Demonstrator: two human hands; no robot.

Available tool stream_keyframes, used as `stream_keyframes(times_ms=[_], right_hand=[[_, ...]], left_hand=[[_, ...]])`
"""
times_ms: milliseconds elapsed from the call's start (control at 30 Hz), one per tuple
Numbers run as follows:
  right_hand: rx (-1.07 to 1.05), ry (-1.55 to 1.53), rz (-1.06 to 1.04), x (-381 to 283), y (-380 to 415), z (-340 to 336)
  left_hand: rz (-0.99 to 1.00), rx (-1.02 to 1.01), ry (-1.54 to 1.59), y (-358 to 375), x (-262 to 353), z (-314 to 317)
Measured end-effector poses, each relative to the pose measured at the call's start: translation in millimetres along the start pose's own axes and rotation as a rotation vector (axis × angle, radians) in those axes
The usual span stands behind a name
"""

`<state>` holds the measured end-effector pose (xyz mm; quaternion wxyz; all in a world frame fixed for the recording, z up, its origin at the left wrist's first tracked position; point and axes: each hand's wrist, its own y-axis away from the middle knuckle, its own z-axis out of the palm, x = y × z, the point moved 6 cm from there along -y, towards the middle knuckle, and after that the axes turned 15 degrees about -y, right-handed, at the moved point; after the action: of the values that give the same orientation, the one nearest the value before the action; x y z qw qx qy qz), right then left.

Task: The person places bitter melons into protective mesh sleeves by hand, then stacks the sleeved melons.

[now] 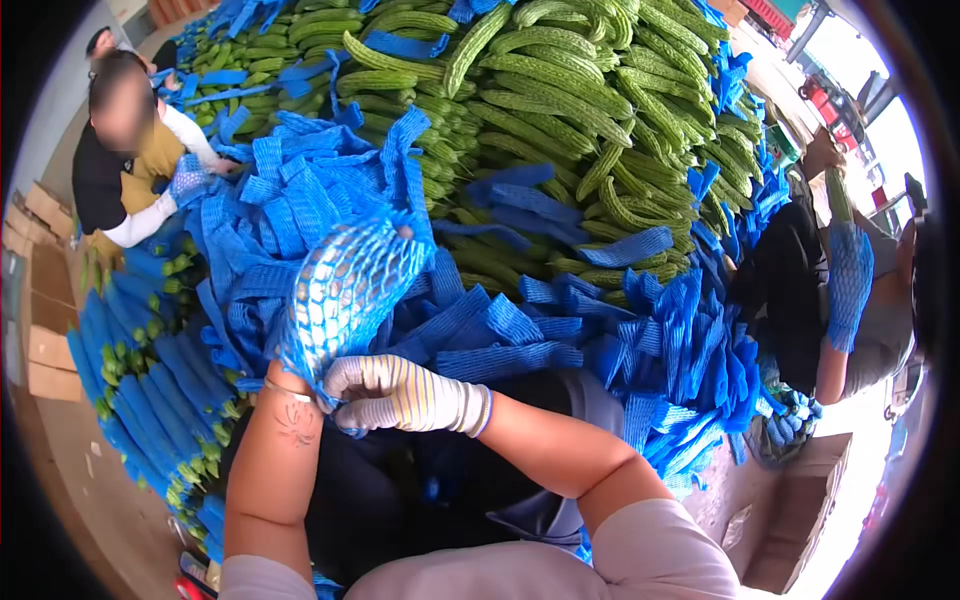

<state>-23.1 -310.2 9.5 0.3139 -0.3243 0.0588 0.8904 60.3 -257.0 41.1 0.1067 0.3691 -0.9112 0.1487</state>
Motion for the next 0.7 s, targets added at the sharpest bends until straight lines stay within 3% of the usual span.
stream_keyframes(times_ms=[100,167,300,367,433,500,567,633,700], right_hand=[[-0.089,-0.033,0.121,5,1,5],[-0.099,0.197,0.11,2,1,11],[0.08,0.568,0.208,-41,1,-2],[0.27,0.429,0.089,-87,5,-48],[0.557,0.552,0.009,-122,14,-128],[0.844,0.98,0.174,-129,39,-236],[0.811,1.651,0.551,-110,74,-330],[0.966,1.568,0.888,-96,106,-360],[1.123,1.469,1.026,-82,120,-381]], left_hand=[[-0.087,0.012,0.129,24,-4,8],[-0.14,0.019,0.22,31,-12,10],[-0.231,0.039,0.401,17,-29,24],[-0.296,0.027,0.493,21,-47,31],[-0.346,0.03,0.574,35,-64,37],[-0.393,0.029,0.651,30,-78,44],[-0.442,0.022,0.723,40,-91,54],[-0.489,0.023,0.777,50,-100,61],[-0.549,0.02,0.831,40,-108,74]])
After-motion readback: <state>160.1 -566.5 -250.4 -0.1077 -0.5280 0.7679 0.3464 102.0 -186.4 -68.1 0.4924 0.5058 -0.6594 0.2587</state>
